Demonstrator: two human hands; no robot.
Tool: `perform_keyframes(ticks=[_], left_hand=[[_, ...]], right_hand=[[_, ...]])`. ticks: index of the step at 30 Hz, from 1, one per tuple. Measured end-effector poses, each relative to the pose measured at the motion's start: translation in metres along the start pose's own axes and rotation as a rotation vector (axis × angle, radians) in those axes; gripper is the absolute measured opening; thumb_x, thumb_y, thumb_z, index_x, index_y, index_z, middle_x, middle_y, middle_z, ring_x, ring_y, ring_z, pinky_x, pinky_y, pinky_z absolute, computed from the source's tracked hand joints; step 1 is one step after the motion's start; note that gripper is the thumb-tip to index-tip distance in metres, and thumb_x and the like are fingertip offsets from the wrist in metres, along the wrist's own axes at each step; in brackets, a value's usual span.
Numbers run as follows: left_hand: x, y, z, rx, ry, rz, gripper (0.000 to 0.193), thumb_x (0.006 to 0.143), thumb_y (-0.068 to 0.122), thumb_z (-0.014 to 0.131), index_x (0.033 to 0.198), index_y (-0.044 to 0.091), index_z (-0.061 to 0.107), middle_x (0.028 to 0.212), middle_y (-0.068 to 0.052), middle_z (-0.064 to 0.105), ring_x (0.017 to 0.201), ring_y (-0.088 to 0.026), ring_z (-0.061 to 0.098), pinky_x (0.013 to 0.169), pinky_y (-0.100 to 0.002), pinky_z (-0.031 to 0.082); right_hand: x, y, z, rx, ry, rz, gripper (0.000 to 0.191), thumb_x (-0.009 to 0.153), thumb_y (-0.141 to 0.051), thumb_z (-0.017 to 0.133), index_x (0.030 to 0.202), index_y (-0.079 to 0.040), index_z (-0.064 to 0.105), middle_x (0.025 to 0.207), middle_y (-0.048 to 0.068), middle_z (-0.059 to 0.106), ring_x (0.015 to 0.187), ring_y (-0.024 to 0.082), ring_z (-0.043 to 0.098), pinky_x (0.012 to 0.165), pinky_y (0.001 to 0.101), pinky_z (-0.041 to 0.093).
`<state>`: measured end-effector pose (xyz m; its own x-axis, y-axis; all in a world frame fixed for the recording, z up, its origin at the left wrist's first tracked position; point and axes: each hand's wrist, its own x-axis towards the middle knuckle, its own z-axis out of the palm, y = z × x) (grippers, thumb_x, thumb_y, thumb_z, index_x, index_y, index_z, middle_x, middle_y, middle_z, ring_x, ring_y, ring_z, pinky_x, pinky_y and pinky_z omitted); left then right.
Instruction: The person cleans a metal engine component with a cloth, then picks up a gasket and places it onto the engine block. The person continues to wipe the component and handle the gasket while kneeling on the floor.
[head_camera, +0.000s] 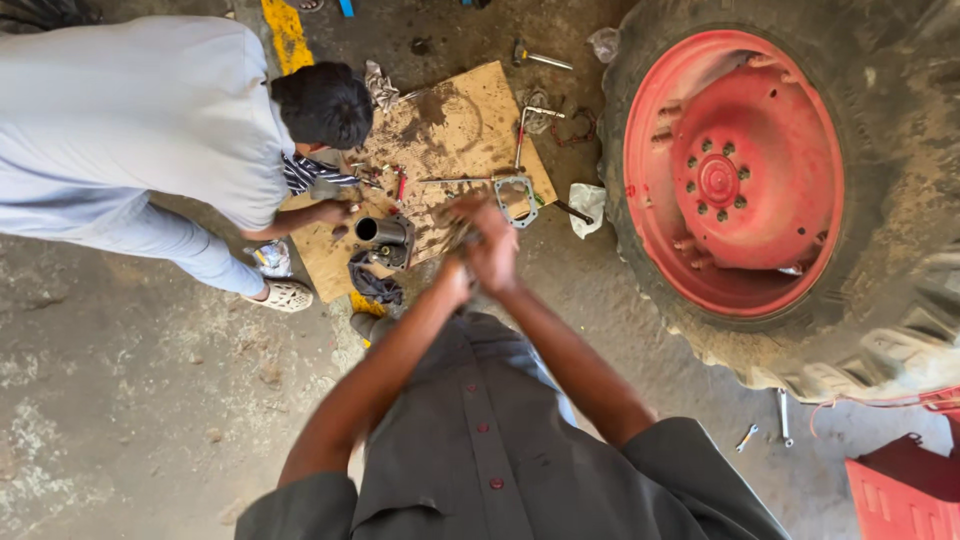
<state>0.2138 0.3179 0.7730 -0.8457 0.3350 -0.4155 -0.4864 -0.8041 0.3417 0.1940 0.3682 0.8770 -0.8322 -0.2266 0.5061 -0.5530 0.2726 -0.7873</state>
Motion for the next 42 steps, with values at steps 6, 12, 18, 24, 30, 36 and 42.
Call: perform_keyframes(ticks=[6, 12, 18, 24, 30, 36, 42], left_hand=[[-0.045, -0.009, -0.021, 0.722, -0.067, -0.022, 0.066, 0.104, 0.055, 0.050, 0.150, 0.006, 0.055, 0.135, -0.019, 0.064, 0.123, -0.023, 0.063, 0.093, -0.035, 0.059], [-0.073, 0.002, -0.032, 1.130, 0.064, 0.582, 0.058, 0.109, 0.037, 0.057, 0.150, -0.002, 0.047, 0.149, -0.024, 0.051, 0.138, -0.037, 0.049, 0.111, -0.046, 0.040], [-0.097, 0.042, -0.104, 1.305, 0.560, 0.835, 0.034, 0.091, 0.005, 0.054, 0.118, 0.010, 0.074, 0.121, -0.013, 0.072, 0.116, -0.031, 0.066, 0.104, -0.040, 0.052], [-0.134, 0.109, -0.238, 1.145, 0.635, 0.633, 0.014, 0.094, 0.006, 0.060, 0.093, 0.008, 0.073, 0.092, -0.008, 0.076, 0.085, -0.023, 0.072, 0.079, -0.033, 0.056], [-0.124, 0.096, -0.351, 1.404, 0.826, 0.145, 0.032, 0.105, 0.026, 0.054, 0.089, 0.002, 0.069, 0.079, -0.020, 0.069, 0.074, -0.035, 0.063, 0.070, -0.049, 0.048], [-0.065, 0.041, -0.456, 1.633, 0.765, 0.005, 0.019, 0.094, 0.024, 0.062, 0.103, 0.012, 0.074, 0.090, -0.013, 0.074, 0.079, -0.036, 0.070, 0.069, -0.049, 0.054], [0.025, -0.005, -0.579, 1.752, 0.516, 0.013, 0.030, 0.092, 0.014, 0.061, 0.120, 0.010, 0.070, 0.113, -0.015, 0.072, 0.097, -0.034, 0.070, 0.086, -0.044, 0.055]], right_hand=[[0.005, 0.054, -0.059, 0.053, 0.161, 0.923, 0.034, 0.094, -0.015, 0.044, 0.110, -0.004, 0.072, 0.103, 0.013, 0.074, 0.083, 0.023, 0.071, 0.068, 0.0357, 0.057], [-0.052, 0.043, -0.005, 0.649, 0.176, 1.389, 0.055, 0.105, -0.052, 0.053, 0.118, -0.002, 0.071, 0.105, 0.013, 0.070, 0.089, 0.024, 0.064, 0.083, 0.0380, 0.051], [-0.106, -0.004, 0.105, 1.045, -0.200, 1.087, 0.053, 0.109, -0.043, 0.055, 0.142, 0.000, 0.055, 0.134, 0.011, 0.062, 0.124, 0.021, 0.057, 0.106, 0.0413, 0.045], [-0.165, 0.024, 0.114, 0.962, -0.447, 1.406, 0.041, 0.101, -0.033, 0.059, 0.133, -0.007, 0.064, 0.122, 0.015, 0.074, 0.102, 0.024, 0.071, 0.091, 0.0373, 0.059], [-0.258, 0.137, 0.119, -0.150, -0.351, 1.053, 0.023, 0.094, -0.020, 0.071, 0.113, -0.008, 0.075, 0.098, 0.008, 0.079, 0.076, 0.023, 0.070, 0.068, 0.0341, 0.057], [-0.294, 0.322, 0.106, -0.258, -0.386, 1.259, 0.023, 0.094, -0.029, 0.069, 0.110, -0.012, 0.075, 0.091, 0.012, 0.078, 0.083, 0.026, 0.076, 0.073, 0.0408, 0.059], [-0.293, 0.541, 0.127, -0.676, -0.441, 1.173, 0.026, 0.089, -0.028, 0.066, 0.111, -0.014, 0.070, 0.102, 0.020, 0.073, 0.093, 0.043, 0.069, 0.080, 0.0548, 0.056]])
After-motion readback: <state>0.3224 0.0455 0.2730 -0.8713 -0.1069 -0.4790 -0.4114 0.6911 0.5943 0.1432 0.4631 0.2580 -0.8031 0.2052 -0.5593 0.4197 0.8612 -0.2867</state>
